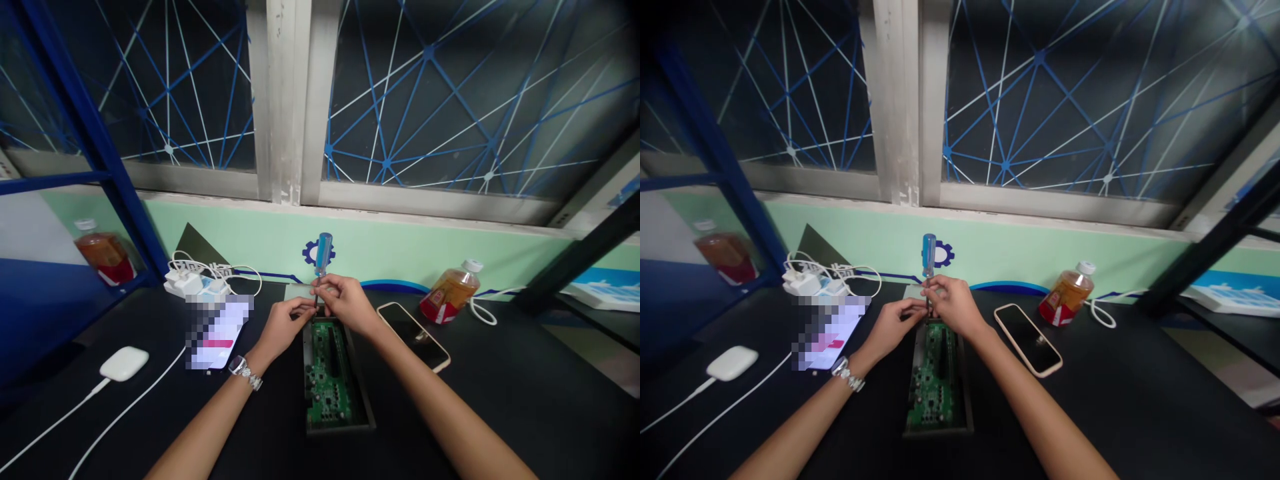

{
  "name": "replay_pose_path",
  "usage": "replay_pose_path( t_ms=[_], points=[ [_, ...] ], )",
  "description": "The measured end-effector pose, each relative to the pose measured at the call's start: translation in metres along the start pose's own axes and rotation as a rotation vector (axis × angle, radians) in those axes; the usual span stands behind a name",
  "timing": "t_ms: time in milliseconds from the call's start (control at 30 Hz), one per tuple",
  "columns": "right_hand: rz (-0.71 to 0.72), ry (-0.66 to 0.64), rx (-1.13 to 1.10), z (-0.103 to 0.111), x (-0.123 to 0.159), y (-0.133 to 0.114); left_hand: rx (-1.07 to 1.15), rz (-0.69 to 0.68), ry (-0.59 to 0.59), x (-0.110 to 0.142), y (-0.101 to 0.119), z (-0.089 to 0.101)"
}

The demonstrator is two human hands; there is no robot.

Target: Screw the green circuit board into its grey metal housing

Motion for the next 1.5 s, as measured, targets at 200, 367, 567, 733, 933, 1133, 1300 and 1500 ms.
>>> replay_pose_path(
  t_ms=[200, 367, 567, 733, 933, 1133, 1300, 1500],
  points=[
    [-0.008, -0.108, -0.082, -0.012, 0.003, -0.006, -0.033, -0.026, -0.002, -0.002, 0.002, -0.002],
    [0.042, 0.008, 0.190, -0.006, 0.002, -0.007, -0.047, -0.019, 0.015, -0.005, 0.001, -0.008],
    [0.093, 0.039, 0.267, -0.002, 0.002, -0.008, -0.050, -0.005, 0.034, 0.000, -0.001, -0.004],
    [0.087, -0.009, 0.177, -0.003, 0.003, -0.011, -0.160, -0.010, 0.076, 0.007, 0.007, 0.014],
    [0.102, 0.099, -0.096, 0.013, 0.013, -0.009, -0.305, -0.022, 0.059, 0.015, 0.026, 0.026],
    [0.115, 0.210, -0.474, 0.026, 0.060, 0.011, -0.328, -0.023, -0.127, 0.022, 0.037, 0.003],
    [0.058, 0.368, -0.648, 0.027, 0.097, 0.046, -0.340, -0.016, -0.194, 0.029, 0.037, -0.015],
    [0.026, 0.396, -0.733, 0.019, 0.105, 0.059, -0.314, 0.011, -0.168, 0.027, 0.029, -0.024]
  ],
)
Point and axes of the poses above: each hand's wrist, its own x-axis away from the middle knuckle, its own z-axis out of the back of the hand, y = z × x, the point moved 8 cm from there along -x, towards the middle knuckle, and after that the axes turned 8 degrees about -y, right-handed, at the moved point
